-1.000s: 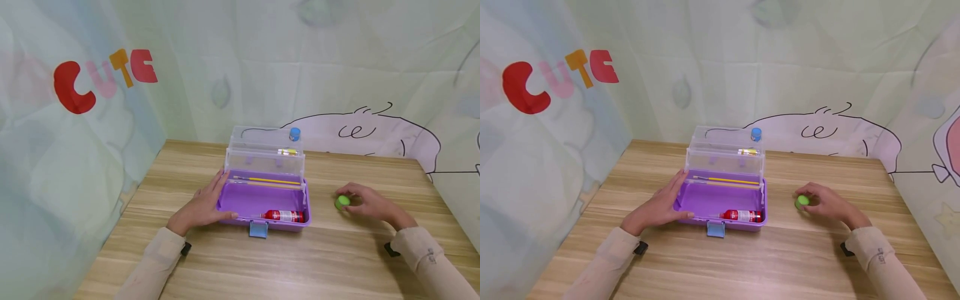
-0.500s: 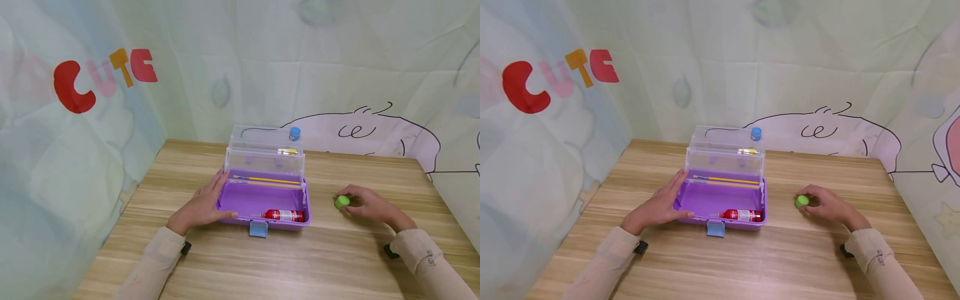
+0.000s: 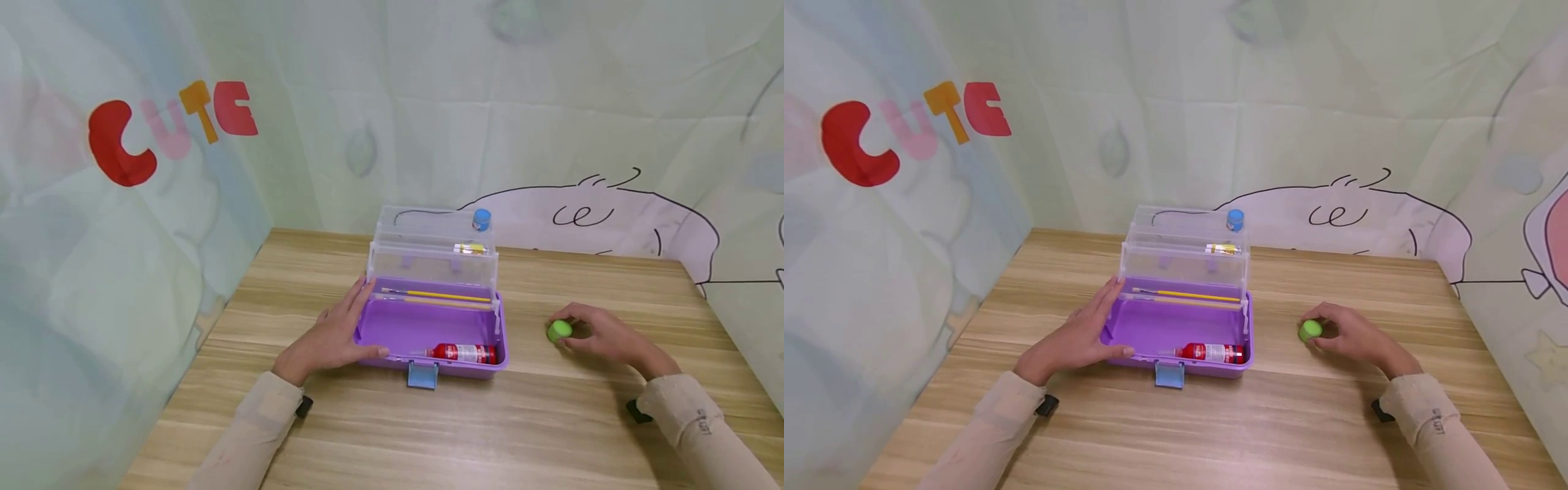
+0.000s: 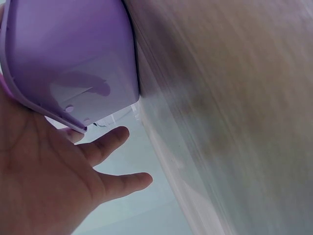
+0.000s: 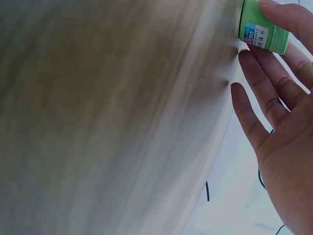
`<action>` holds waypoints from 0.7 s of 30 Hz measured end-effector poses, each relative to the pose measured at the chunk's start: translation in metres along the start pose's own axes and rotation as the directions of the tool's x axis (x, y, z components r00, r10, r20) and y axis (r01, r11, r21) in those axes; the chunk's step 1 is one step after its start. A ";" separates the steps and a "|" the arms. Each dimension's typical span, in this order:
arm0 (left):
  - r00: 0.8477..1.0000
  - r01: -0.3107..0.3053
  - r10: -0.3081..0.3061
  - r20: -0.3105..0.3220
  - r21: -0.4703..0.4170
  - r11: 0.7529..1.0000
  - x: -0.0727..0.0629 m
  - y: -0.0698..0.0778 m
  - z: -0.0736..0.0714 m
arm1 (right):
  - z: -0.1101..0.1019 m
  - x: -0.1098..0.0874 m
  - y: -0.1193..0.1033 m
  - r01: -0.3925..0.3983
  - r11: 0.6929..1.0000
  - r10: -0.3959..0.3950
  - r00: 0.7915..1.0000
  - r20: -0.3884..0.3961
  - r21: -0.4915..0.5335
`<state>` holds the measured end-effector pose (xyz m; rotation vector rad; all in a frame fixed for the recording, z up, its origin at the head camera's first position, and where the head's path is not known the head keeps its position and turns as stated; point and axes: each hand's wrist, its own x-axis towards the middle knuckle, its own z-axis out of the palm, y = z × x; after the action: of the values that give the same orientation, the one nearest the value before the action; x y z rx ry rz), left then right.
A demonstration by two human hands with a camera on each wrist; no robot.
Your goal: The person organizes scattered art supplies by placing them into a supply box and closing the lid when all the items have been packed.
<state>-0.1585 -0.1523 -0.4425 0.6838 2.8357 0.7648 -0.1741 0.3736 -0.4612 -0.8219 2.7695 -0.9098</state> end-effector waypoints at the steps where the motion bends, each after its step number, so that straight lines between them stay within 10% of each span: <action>1: 1.000 0.001 -0.001 -0.001 -0.001 1.000 0.000 0.000 0.000 | 0.000 0.000 0.000 0.000 1.000 0.000 1.000 0.002 -0.002; 21: 1.000 0.007 -0.007 0.003 -0.009 1.000 0.000 0.001 0.000 | -0.003 0.006 -0.001 0.008 1.000 -0.008 1.000 0.005 -0.021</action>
<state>-0.1580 -0.1519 -0.4420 0.6727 2.8287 0.7749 -0.1794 0.3716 -0.4575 -0.8380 2.7783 -0.8801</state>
